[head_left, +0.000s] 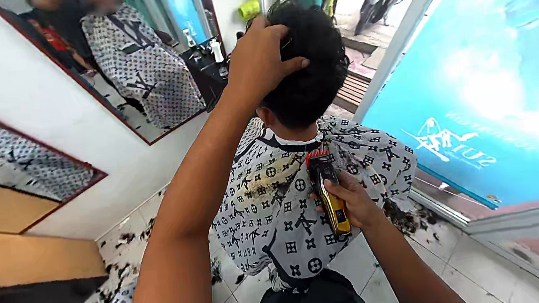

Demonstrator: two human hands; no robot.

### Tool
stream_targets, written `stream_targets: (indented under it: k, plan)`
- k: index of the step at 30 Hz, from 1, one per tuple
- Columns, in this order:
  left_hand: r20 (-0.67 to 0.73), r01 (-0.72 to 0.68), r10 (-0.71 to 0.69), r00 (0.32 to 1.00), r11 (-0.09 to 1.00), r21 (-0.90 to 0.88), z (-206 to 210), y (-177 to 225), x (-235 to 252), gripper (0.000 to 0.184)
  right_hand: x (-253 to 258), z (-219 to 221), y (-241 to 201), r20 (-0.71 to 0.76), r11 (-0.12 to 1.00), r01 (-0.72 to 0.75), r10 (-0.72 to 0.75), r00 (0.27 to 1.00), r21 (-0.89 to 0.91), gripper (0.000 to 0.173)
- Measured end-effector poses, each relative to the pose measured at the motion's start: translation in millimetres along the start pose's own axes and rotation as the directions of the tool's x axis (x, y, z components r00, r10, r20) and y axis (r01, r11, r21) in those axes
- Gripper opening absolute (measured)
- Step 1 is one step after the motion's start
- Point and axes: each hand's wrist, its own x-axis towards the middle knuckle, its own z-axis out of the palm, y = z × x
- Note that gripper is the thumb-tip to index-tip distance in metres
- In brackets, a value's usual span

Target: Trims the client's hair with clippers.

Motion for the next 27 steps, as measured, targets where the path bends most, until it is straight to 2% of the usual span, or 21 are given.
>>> stream_targets:
  k: [3, 8, 12, 19, 27]
  plan:
    - [-0.001, -0.011, 0.011, 1.000, 1.000, -0.019, 2.0, -0.6, 1.4, 0.066, -4.9, -2.6, 3.4, 0.008, 0.999, 0.031, -0.031, 0.999, -0.043, 0.049]
    - [-0.019, -0.009, 0.008, 1.000, 0.999, -0.047, 4.5, -0.5, 4.7, 0.066, -6.8, -3.0, 0.6, 0.014, 0.999, 0.005, -0.004, 1.000, -0.046, 0.044]
    - [-0.001, 0.026, -0.026, 1.000, 0.999, -0.035, 1.7, 8.6, 2.2, 0.066, -7.4, -1.8, 0.3, 0.013, 0.999, 0.004, -0.004, 1.000, -0.040, 0.046]
    - [-0.086, 0.046, -0.044, 0.995, 0.999, 0.016, 3.6, 17.9, -13.7, 0.063, -7.5, -4.3, 0.8, 0.076, 1.000, -0.013, 0.014, 0.997, -0.012, 0.044]
    - [-0.214, 0.055, -0.042, 0.976, 0.997, 0.053, 17.2, 17.7, -24.8, 0.060, -3.8, -14.0, 0.2, 0.177, 1.000, -0.028, 0.027, 0.984, 0.003, 0.052]
